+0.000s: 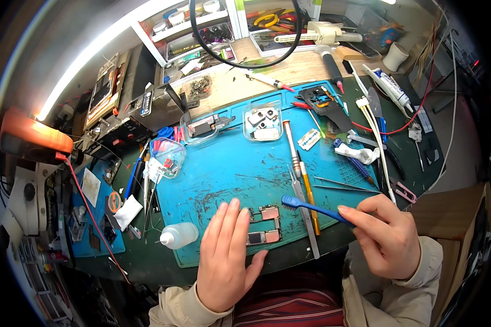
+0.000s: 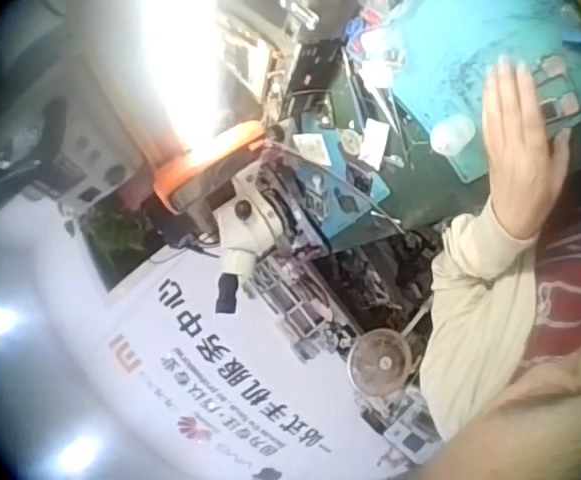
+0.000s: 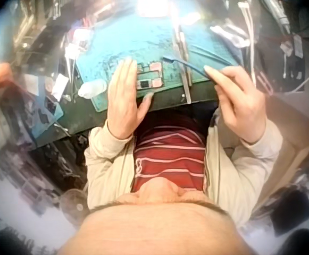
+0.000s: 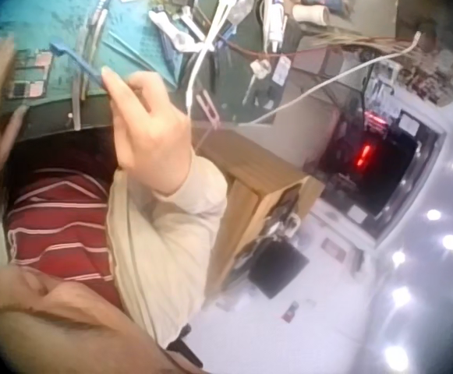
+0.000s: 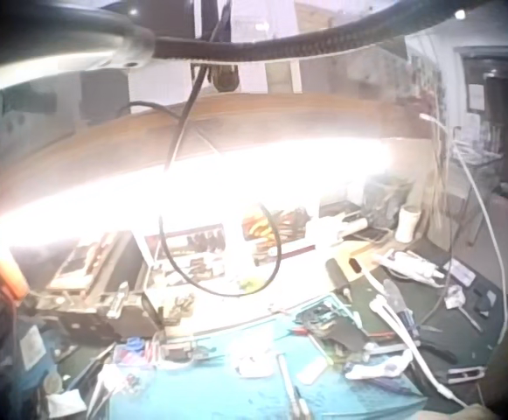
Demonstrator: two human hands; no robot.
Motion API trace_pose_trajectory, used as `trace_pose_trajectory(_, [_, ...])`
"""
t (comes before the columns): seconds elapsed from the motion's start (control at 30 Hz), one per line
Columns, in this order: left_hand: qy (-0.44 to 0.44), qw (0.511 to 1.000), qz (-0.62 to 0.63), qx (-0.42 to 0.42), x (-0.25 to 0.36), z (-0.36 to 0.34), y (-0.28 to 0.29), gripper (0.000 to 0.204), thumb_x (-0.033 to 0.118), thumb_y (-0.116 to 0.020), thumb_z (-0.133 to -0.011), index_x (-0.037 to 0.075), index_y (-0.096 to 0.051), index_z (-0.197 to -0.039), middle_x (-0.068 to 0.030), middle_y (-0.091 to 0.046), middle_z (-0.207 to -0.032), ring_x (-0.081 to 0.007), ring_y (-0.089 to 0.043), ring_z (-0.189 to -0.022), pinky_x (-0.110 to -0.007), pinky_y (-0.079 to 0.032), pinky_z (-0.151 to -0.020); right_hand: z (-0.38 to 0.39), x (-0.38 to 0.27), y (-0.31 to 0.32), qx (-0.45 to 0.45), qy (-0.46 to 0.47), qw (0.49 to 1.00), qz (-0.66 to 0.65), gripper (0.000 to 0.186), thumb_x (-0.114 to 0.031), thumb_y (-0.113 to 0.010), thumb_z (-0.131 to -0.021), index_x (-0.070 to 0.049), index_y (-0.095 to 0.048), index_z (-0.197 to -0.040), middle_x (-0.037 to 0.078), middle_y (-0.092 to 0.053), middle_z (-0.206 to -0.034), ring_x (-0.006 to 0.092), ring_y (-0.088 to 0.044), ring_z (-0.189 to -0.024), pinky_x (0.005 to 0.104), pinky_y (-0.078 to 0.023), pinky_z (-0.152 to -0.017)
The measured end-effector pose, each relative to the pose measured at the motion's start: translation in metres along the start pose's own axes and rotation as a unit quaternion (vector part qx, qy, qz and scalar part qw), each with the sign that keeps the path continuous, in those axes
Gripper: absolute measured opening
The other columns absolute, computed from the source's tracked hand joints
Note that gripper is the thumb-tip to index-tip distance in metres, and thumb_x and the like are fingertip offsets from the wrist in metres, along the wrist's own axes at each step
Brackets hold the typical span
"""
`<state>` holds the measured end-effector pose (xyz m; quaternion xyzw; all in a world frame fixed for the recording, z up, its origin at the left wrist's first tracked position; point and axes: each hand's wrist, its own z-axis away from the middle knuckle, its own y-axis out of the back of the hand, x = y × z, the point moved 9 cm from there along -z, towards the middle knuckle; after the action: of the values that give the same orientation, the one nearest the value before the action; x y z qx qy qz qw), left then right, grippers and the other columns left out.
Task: The person applies flux to a small circuit board, then uses a hot air rework station to heat the board while holding it with tweezers. The person repeatedly applies heat to specific areas of the board.
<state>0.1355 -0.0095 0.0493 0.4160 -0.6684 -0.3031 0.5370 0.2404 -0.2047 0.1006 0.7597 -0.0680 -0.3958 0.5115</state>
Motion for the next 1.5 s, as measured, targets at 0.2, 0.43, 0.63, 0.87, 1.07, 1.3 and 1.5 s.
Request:
trace_pose_trajectory(0.2, [0.018,0.999,-0.049,-0.009,0.004,0.008,-0.005,0.083,0.014,-0.086,-0.080,-0.006,-0.046,-0.150,-0.0232,-0.056,-0.141,-0.0413,-0.055,-0.123,-0.049,-0.043,-0.105,0.018,0.000,0.000,-0.006,-0.008,1.000,-0.003,0.049,0.008,-0.072,-0.078,-0.005,-0.073,-0.126,0.010,-0.064,-0.100,0.0238,-0.069,-0.067,0.0347,-0.055,-0.056])
trace_pose_trajectory(0.43, [0.047,0.997,-0.038,0.049,0.000,0.028,0.000,0.089,0.027,-0.091,-0.080,-0.006,-0.047,-0.150,-0.0188,-0.060,-0.133,-0.0342,-0.056,-0.114,-0.045,-0.044,-0.098,0.022,-0.016,-0.030,-0.065,0.044,0.997,-0.002,0.056,0.003,-0.072,-0.075,-0.008,-0.072,-0.129,0.005,-0.065,-0.101,0.0202,-0.070,-0.074,0.0322,-0.055,-0.058])
trace_pose_trajectory(0.63, [0.047,0.995,-0.018,0.083,-0.004,0.029,-0.003,0.090,0.027,-0.092,-0.078,-0.005,-0.048,-0.150,-0.0137,-0.065,-0.120,-0.0314,-0.057,-0.111,-0.044,-0.043,-0.096,0.018,-0.032,-0.038,-0.102,0.056,0.992,0.043,0.054,-0.002,-0.072,-0.077,-0.010,-0.072,-0.130,0.003,-0.065,-0.098,0.0179,-0.070,-0.073,0.0306,-0.055,-0.058])
trace_pose_trajectory(0.87, [0.041,0.995,-0.017,0.088,-0.005,0.028,-0.001,0.089,0.027,-0.092,-0.078,-0.004,-0.050,-0.150,-0.0066,-0.067,-0.108,-0.0272,-0.057,-0.107,-0.041,-0.043,-0.093,0.013,-0.043,-0.024,-0.116,0.045,0.989,0.082,0.050,-0.005,-0.073,-0.078,-0.010,-0.073,-0.128,0.002,-0.062,-0.095,0.0175,-0.066,-0.067,0.0310,-0.051,-0.053])
trace_pose_trajectory(1.07, [0.041,0.994,-0.022,0.094,-0.007,0.032,0.000,0.089,0.028,-0.093,-0.078,-0.004,-0.051,-0.149,-0.0054,-0.066,-0.107,-0.0262,-0.058,-0.106,-0.040,-0.043,-0.093,0.014,-0.042,-0.014,-0.136,0.029,0.986,0.087,0.051,-0.004,-0.073,-0.077,-0.010,-0.073,-0.127,0.001,-0.063,-0.095,0.0173,-0.066,-0.067,0.0319,-0.051,-0.053])
trace_pose_trajectory(1.3, [0.034,0.994,-0.029,0.098,-0.007,0.031,-0.001,0.088,0.028,-0.093,-0.077,-0.004,-0.052,-0.148,-0.0087,-0.066,-0.122,-0.0268,-0.058,-0.107,-0.040,-0.044,-0.093,0.012,-0.041,-0.015,-0.137,0.030,0.986,0.095,0.049,-0.006,-0.074,-0.074,-0.012,-0.076,-0.122,0.000,-0.064,-0.091,0.0168,-0.067,-0.064,0.0315,-0.050,-0.049])
trace_pose_trajectory(1.5, [0.033,0.995,-0.030,0.085,-0.007,0.032,-0.003,0.086,0.029,-0.093,-0.077,-0.005,-0.053,-0.147,-0.0103,-0.065,-0.128,-0.0270,-0.058,-0.108,-0.040,-0.044,-0.093,0.011,-0.041,-0.019,-0.160,0.024,0.982,0.095,0.049,-0.003,-0.073,-0.074,-0.011,-0.076,-0.123,0.000,-0.063,-0.091,0.0171,-0.067,-0.063,0.0307,-0.050,-0.050])
